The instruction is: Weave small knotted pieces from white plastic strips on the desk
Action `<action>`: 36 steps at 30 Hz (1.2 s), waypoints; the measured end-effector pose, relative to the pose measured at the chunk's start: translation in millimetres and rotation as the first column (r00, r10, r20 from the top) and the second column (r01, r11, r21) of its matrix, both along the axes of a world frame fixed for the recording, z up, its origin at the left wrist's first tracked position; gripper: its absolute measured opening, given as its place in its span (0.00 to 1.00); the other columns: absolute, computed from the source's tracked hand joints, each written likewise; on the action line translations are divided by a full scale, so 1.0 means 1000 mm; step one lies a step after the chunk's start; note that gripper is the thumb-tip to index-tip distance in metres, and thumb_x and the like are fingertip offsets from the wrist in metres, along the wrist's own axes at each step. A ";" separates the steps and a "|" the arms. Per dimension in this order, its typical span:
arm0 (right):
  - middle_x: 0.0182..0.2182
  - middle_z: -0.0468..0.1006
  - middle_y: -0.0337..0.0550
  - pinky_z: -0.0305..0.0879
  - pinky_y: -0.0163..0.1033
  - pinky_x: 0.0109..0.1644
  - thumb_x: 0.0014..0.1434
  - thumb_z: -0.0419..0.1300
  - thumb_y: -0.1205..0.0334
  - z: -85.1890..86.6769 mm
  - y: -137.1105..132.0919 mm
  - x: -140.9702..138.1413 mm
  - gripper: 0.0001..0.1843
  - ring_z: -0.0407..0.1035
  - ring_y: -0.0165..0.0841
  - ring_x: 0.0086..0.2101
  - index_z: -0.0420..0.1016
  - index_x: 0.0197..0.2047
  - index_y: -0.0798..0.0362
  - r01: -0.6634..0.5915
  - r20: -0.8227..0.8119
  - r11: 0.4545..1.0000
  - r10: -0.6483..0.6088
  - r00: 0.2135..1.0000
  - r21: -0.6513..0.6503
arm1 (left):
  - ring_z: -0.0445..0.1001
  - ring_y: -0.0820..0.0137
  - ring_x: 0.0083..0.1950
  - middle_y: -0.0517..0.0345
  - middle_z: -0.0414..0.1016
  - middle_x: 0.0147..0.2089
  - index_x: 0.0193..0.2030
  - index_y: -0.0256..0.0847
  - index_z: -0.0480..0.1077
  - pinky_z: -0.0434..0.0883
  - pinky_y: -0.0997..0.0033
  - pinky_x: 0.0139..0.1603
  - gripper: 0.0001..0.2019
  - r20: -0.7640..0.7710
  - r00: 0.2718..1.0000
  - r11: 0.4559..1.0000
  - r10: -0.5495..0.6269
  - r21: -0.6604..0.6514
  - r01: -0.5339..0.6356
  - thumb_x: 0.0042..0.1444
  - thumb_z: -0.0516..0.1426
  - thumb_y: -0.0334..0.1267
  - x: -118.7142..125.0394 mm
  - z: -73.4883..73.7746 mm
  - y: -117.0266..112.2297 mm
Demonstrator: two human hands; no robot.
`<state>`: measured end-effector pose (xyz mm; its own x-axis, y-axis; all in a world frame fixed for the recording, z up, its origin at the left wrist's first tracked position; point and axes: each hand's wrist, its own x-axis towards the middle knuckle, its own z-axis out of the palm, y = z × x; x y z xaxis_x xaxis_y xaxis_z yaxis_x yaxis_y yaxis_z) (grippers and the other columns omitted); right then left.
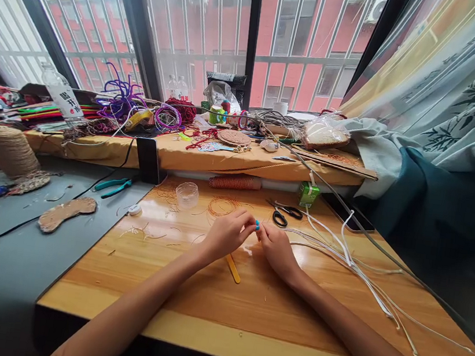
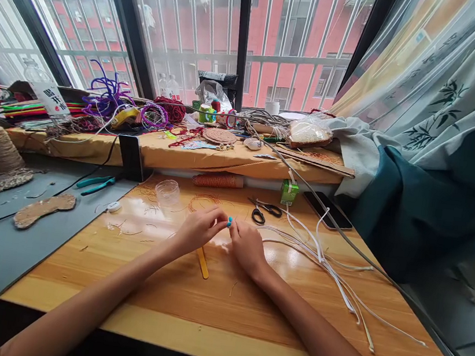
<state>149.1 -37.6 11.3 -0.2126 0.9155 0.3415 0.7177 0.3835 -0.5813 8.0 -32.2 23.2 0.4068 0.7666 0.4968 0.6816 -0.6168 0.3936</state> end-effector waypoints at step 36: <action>0.19 0.63 0.40 0.49 0.34 0.28 0.59 0.38 0.59 -0.001 -0.001 -0.001 0.18 0.56 0.30 0.22 0.54 0.20 0.52 0.030 0.050 0.997 -0.034 0.998 0.077 | 0.63 0.72 0.30 0.57 0.65 0.26 0.28 0.38 0.63 0.54 0.71 0.29 0.09 -0.393 0.910 0.914 0.131 0.403 0.042 0.54 0.44 0.29 -0.002 0.006 -0.008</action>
